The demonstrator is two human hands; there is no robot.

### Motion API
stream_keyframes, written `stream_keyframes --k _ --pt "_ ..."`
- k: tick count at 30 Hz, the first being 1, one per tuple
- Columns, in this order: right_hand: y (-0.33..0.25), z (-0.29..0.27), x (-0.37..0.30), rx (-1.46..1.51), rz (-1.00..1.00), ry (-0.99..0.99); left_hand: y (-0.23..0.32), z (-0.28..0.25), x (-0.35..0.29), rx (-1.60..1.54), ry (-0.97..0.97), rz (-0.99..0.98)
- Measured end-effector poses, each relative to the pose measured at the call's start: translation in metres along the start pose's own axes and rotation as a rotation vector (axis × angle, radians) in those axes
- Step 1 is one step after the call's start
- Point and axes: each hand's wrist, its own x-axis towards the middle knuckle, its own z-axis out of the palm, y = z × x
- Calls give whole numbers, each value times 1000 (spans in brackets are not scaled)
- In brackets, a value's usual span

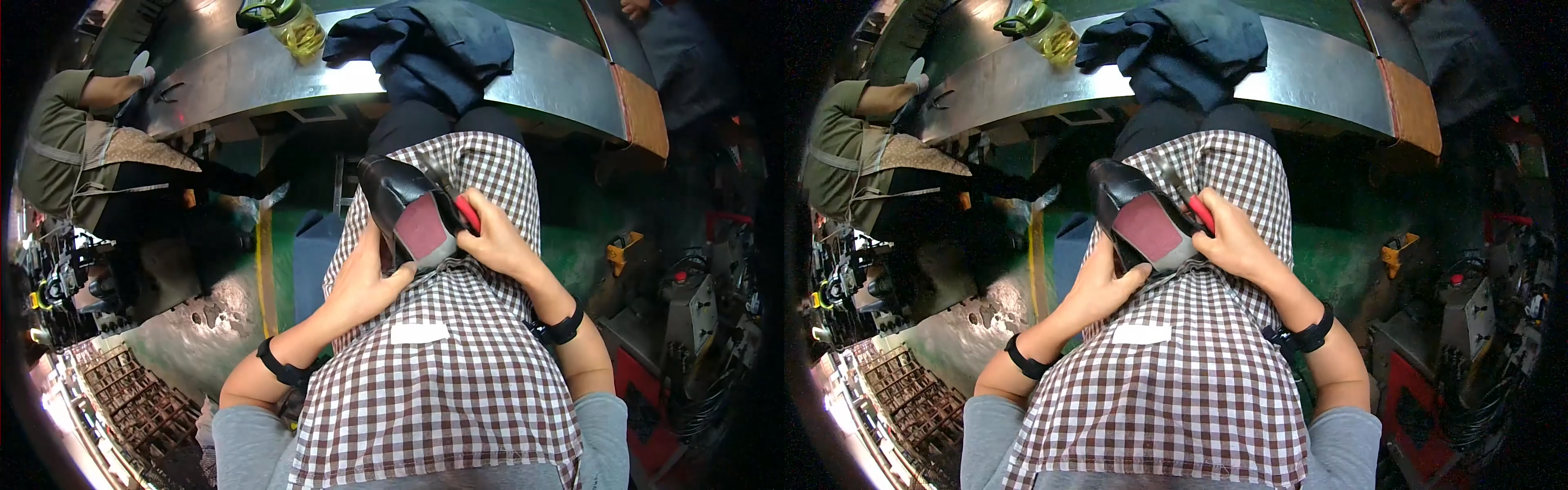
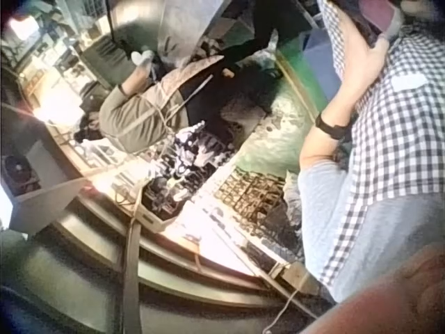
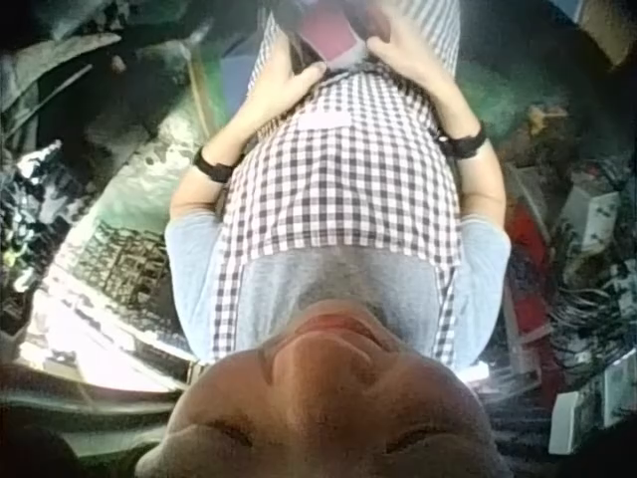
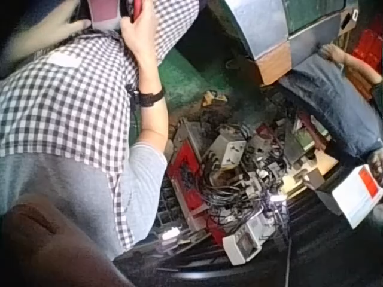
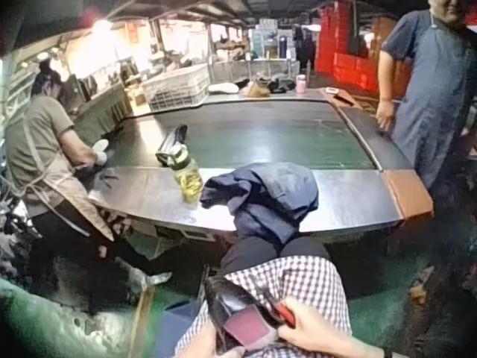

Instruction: Manually pull the shoe upper over the last and insole using pliers during the shoe manufacturing process.

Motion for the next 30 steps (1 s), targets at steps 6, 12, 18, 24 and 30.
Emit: stream_keyframes --k 6,12,18,24,30 --pt "-13 -5 2 67 -50 68 2 8 9 -133 -45 153" --pt "-50 -57 23 -5 -202 276 41 -36 32 -500 -139 57" --pt "-39 -166 33 -247 -141 458 83 -72 88 -455 -123 355" --pt "14 -296 40 -660 160 713 87 -132 146 -435 194 332" --pt "148 -419 65 -907 384 983 102 -166 199 -407 444 301"
